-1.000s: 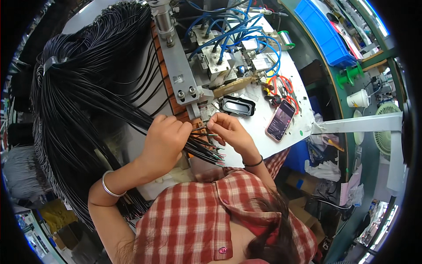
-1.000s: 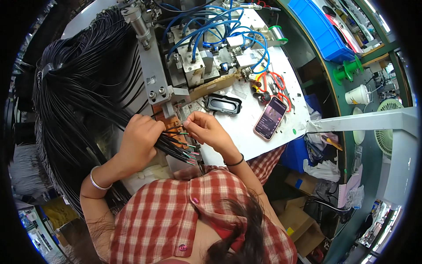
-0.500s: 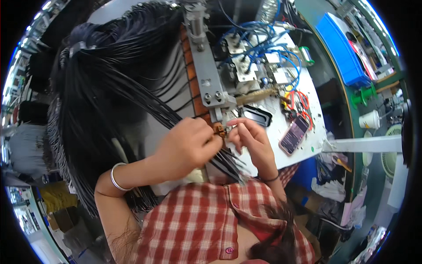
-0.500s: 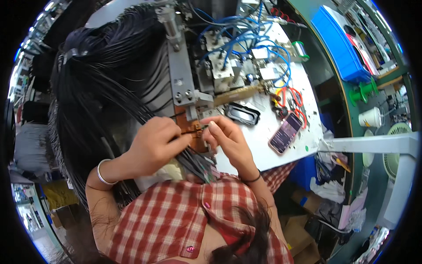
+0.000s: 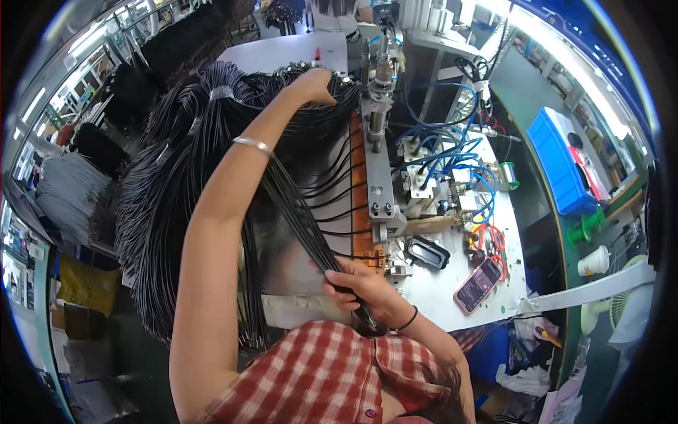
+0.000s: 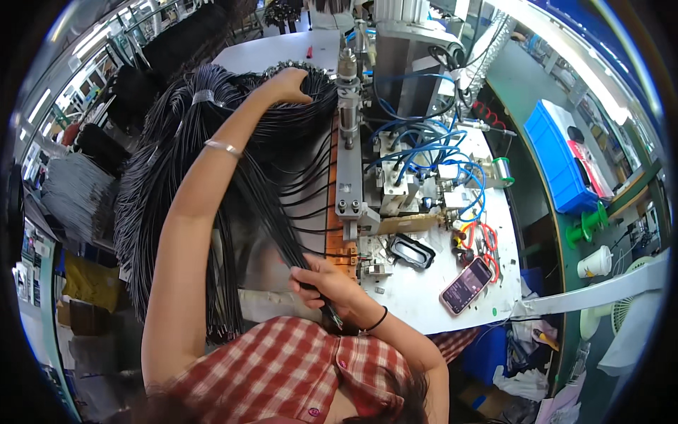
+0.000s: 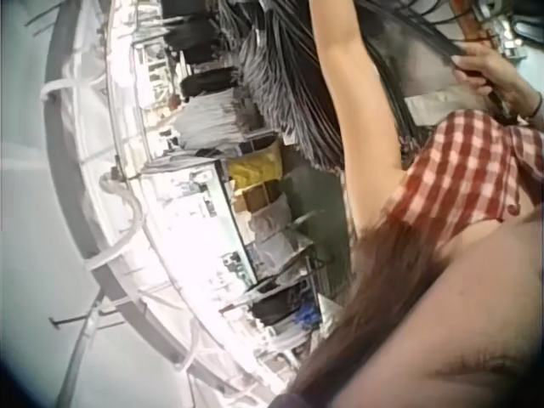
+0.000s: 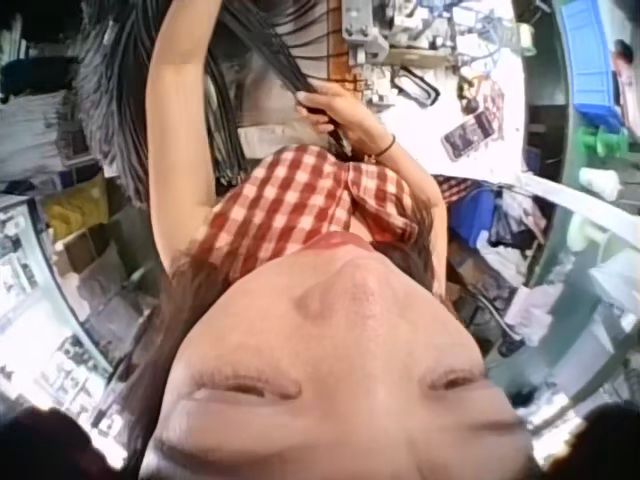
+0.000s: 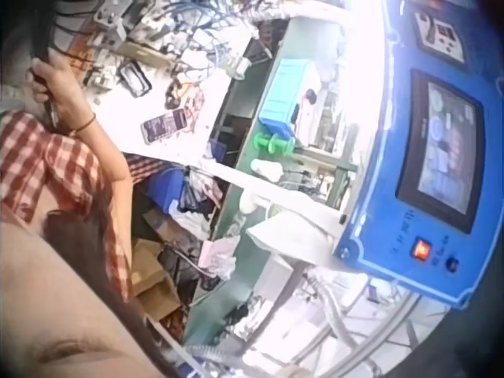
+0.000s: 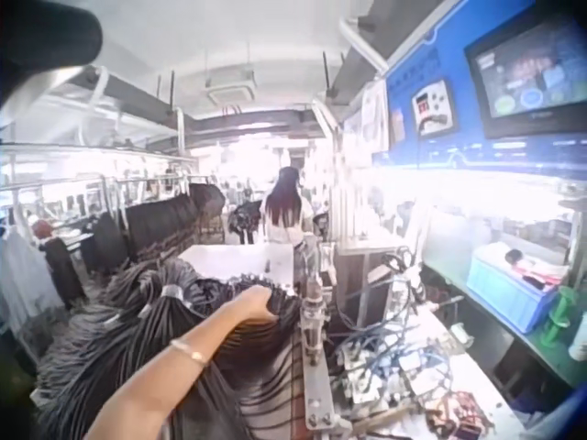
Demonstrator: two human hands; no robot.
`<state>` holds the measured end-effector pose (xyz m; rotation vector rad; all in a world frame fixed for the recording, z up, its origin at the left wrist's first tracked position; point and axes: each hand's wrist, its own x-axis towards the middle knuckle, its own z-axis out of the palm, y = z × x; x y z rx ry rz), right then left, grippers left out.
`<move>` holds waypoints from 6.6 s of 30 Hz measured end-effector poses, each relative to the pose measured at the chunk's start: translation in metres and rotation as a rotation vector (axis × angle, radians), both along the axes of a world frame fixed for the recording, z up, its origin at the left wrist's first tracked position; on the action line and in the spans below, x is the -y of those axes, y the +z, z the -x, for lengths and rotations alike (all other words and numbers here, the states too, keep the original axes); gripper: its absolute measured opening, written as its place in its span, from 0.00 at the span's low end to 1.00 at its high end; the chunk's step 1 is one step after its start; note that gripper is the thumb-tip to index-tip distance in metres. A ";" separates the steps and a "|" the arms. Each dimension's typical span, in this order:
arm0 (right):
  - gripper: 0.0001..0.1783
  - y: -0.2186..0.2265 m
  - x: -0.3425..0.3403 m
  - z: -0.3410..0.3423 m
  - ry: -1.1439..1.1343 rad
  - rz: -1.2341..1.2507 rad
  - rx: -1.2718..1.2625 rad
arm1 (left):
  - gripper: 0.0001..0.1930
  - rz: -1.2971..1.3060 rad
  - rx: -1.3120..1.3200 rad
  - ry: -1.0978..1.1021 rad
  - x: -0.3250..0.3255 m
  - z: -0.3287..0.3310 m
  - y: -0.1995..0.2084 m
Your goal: The person organizes bundles of black cables on a work table and inserts the ends of the wires into the slots of a machine fixture by hand.
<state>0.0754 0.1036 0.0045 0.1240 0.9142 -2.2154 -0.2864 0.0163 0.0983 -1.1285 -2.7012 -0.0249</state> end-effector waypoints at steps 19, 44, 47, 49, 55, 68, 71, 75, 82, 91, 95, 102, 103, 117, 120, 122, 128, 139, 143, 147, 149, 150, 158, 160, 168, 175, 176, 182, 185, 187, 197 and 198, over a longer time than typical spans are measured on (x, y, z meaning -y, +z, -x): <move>0.06 -0.011 0.000 0.005 0.042 0.094 -0.142 | 0.17 0.213 -0.247 0.530 -0.058 0.134 -0.144; 0.13 -0.017 0.000 0.010 0.091 0.149 -0.051 | 0.26 -0.027 -0.735 0.518 0.013 0.172 -0.074; 0.13 -0.015 -0.008 0.008 -0.025 0.204 0.068 | 0.19 0.390 0.118 -0.050 -0.025 0.063 0.024; 0.13 -0.014 -0.012 0.001 -0.024 0.212 0.033 | 0.15 0.304 0.291 -0.237 -0.017 -0.066 0.048; 0.15 -0.007 -0.035 -0.015 -0.010 0.138 -0.021 | 0.16 0.234 0.377 -0.676 0.061 -0.222 -0.006; 0.15 -0.042 -0.080 -0.038 -0.934 -0.475 -0.375 | 0.04 -0.086 -0.119 -0.685 0.019 -0.305 -0.024; 0.11 -0.043 -0.074 -0.032 -0.977 -0.589 -0.435 | 0.08 -0.297 0.072 -0.608 0.021 -0.288 -0.051; 0.08 -0.042 -0.069 -0.029 -0.959 -0.562 -0.475 | 0.14 -0.381 0.203 -0.568 0.019 -0.280 -0.065; 0.05 -0.037 -0.067 -0.015 -0.924 -0.607 -0.378 | 0.18 -0.289 0.307 -0.514 0.019 -0.273 -0.070; 0.02 -0.039 -0.066 -0.004 -0.893 -0.536 -0.257 | 0.10 -0.282 0.315 -0.460 0.015 -0.272 -0.069; 0.04 -0.045 -0.077 -0.006 -0.662 -0.165 -0.232 | 0.08 -0.277 0.292 -0.514 0.014 -0.270 -0.072; 0.03 -0.048 -0.083 -0.012 -0.701 -0.477 -0.321 | 0.10 -0.235 0.290 -0.551 0.013 -0.277 -0.078; 0.03 -0.051 -0.082 -0.011 -0.692 -0.473 -0.322 | 0.09 -0.235 0.261 -0.597 0.014 -0.277 -0.082; 0.05 -0.059 -0.090 0.002 -0.454 -0.405 -0.143 | 0.06 -0.127 0.261 -0.501 0.019 -0.277 -0.081; 0.04 -0.055 -0.091 0.000 -0.441 -0.408 -0.091 | 0.08 -0.160 0.251 -0.561 0.016 -0.275 -0.089; 0.03 -0.052 -0.087 -0.002 -0.480 -0.489 -0.055 | 0.09 -0.187 0.258 -0.553 0.016 -0.274 -0.088; 0.04 -0.045 -0.075 -0.010 -0.743 -0.586 -0.274 | 0.08 -0.224 0.247 -0.521 0.015 -0.273 -0.071; 0.04 -0.044 -0.068 -0.013 -0.849 -0.645 -0.273 | 0.09 -0.281 0.285 -0.514 0.016 -0.278 -0.074; 0.04 -0.040 -0.069 -0.014 -0.782 -0.584 -0.270 | 0.09 -0.267 0.294 -0.482 0.015 -0.277 -0.073; 0.04 -0.040 -0.076 -0.014 -0.506 -0.185 -0.239 | 0.09 -0.250 0.301 -0.494 0.018 -0.275 -0.074; 0.04 -0.038 -0.074 -0.012 -0.631 -0.446 -0.272 | 0.08 -0.245 0.307 -0.504 0.017 -0.276 -0.074; 0.04 -0.038 -0.074 -0.011 -0.691 -0.577 -0.288 | 0.08 -0.248 0.298 -0.506 0.016 -0.276 -0.073; 0.06 -0.056 -0.079 -0.009 -0.683 -0.694 -0.285 | 0.10 -0.306 0.339 -0.590 0.015 -0.277 -0.080; 0.06 -0.060 -0.076 -0.005 -0.672 -0.662 -0.257 | 0.10 -0.363 0.278 -0.525 0.013 -0.277 -0.081; 0.05 -0.059 -0.092 0.000 -0.413 -0.407 -0.133 | 0.09 -0.162 0.267 -0.512 0.019 -0.276 -0.082; 0.03 -0.052 -0.076 -0.007 -0.652 -0.740 -0.241 | 0.09 -0.228 0.303 -0.517 0.016 -0.274 -0.080; 0.04 -0.048 -0.076 -0.009 -0.673 -0.667 -0.255 | 0.08 -0.214 0.315 -0.502 0.016 -0.274 -0.078; 0.05 -0.043 -0.075 -0.013 -0.735 -0.599 -0.271 | 0.07 -0.255 0.262 -0.556 0.016 -0.276 -0.080; 0.04 -0.047 -0.069 -0.015 -0.803 -0.585 -0.303 | 0.08 -0.282 0.248 -0.550 0.016 -0.277 -0.082; 0.04 -0.047 -0.067 -0.015 -0.839 -0.579 -0.316 | 0.08 -0.255 0.263 -0.524 0.016 -0.278 -0.080; 0.05 -0.038 -0.067 -0.015 -0.794 -0.465 -0.330 | 0.09 -0.243 0.332 -0.482 0.016 -0.277 -0.078; 0.05 -0.037 -0.065 -0.015 -0.848 -0.511 -0.353 | 0.09 -0.238 0.337 -0.475 0.017 -0.278 -0.077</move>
